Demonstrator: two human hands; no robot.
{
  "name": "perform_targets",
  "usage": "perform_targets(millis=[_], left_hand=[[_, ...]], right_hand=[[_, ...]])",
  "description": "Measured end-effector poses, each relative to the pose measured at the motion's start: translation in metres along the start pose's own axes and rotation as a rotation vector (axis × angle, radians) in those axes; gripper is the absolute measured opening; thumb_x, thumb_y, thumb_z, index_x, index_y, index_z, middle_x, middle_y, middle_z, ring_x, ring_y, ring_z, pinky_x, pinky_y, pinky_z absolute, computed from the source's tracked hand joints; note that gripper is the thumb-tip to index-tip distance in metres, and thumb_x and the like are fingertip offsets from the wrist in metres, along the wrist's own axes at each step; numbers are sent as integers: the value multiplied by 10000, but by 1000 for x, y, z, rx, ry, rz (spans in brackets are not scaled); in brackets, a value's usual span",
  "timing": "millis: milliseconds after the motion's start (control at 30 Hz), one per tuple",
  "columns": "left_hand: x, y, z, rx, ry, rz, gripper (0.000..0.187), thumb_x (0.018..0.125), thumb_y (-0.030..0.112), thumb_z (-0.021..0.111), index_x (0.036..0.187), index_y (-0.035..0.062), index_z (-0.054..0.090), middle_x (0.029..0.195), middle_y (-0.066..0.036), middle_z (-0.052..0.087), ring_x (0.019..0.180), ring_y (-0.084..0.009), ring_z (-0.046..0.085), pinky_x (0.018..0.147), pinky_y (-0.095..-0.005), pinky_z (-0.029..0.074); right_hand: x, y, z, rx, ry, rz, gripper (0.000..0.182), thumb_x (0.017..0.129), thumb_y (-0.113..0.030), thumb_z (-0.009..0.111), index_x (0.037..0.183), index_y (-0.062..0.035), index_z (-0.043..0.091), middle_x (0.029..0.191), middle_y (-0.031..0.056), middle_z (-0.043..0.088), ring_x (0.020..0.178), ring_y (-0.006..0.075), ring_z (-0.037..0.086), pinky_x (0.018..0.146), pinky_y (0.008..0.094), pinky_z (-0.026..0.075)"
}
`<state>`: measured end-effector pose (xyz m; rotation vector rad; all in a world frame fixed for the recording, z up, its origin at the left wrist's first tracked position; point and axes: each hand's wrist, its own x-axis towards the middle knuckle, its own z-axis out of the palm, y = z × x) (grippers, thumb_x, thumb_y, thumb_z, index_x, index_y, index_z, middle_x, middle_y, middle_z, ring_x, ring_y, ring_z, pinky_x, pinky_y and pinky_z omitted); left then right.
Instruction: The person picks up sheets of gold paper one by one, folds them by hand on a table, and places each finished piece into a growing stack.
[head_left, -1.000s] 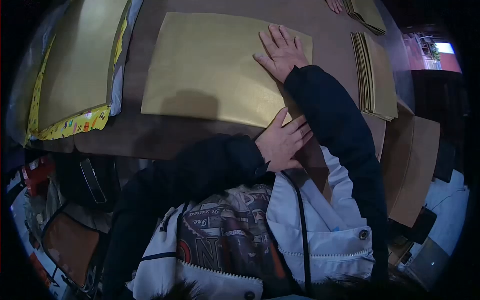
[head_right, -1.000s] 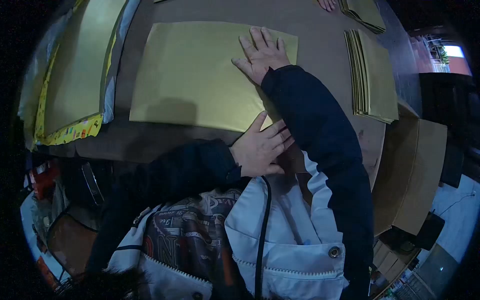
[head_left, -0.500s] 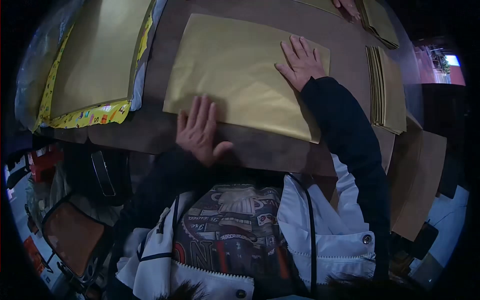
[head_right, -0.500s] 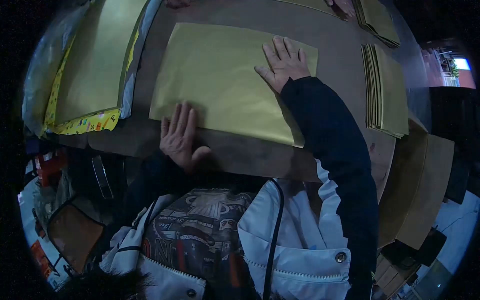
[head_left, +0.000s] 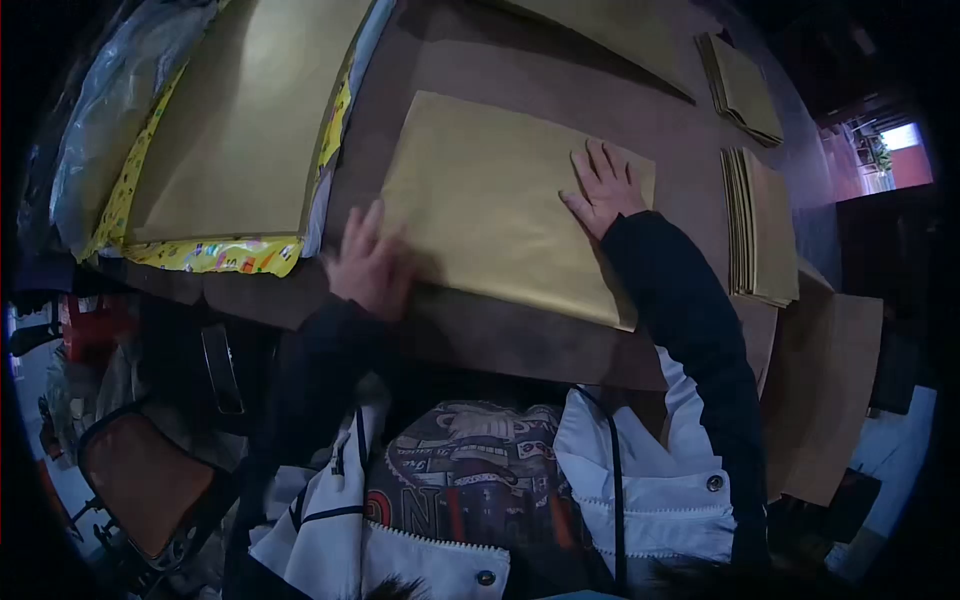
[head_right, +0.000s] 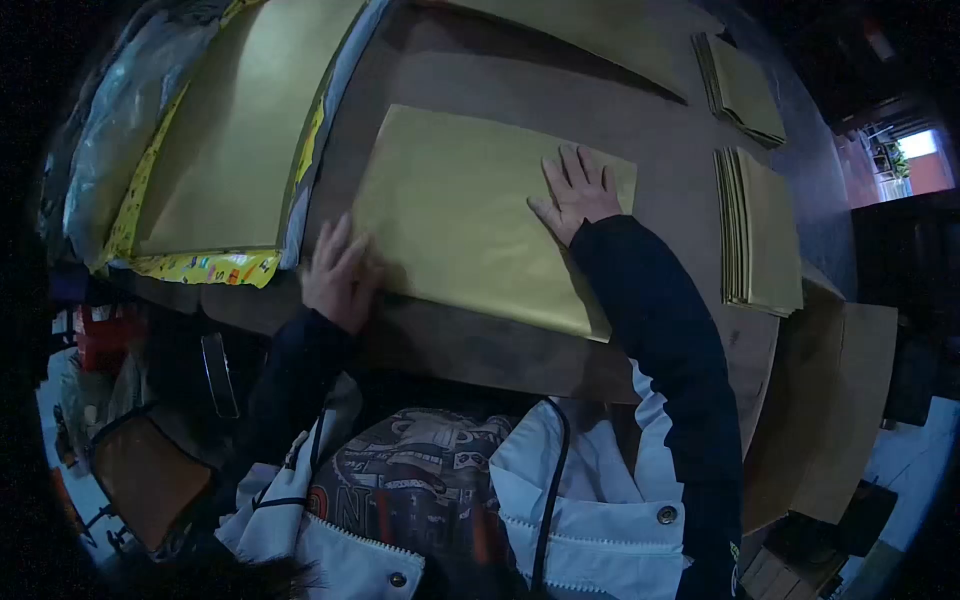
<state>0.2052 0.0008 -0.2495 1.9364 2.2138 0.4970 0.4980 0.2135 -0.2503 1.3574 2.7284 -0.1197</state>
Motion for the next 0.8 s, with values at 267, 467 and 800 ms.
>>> perform_targets(millis=[267,467,800], left_hand=[[70,92,11,149,-344,433,625,867,488,559,1380,152,444,1509,-153,274,1411,-349,209,1022,-673,240],[155,46,41,170,-138,286,702,879,560,505,1435,151,381,1542,-131,232,1436,-309,173,1097,-616,175],[222,-26,33,98,-179,65,738,832,505,625,1442,186,360,1543,-56,253,1438,-267,181,1128,-549,200]], right_hand=[[-2,1,2,30,48,-2,706,915,-539,418,1453,-92,320,1535,180,207,1434,361,136,1113,591,157],[-5,8,0,82,62,-11,710,910,-527,427,1441,-65,332,1534,173,218,1435,341,149,1129,562,141],[8,58,12,97,146,214,730,905,-529,447,1458,-72,312,1544,166,212,1445,307,139,1146,537,97]])
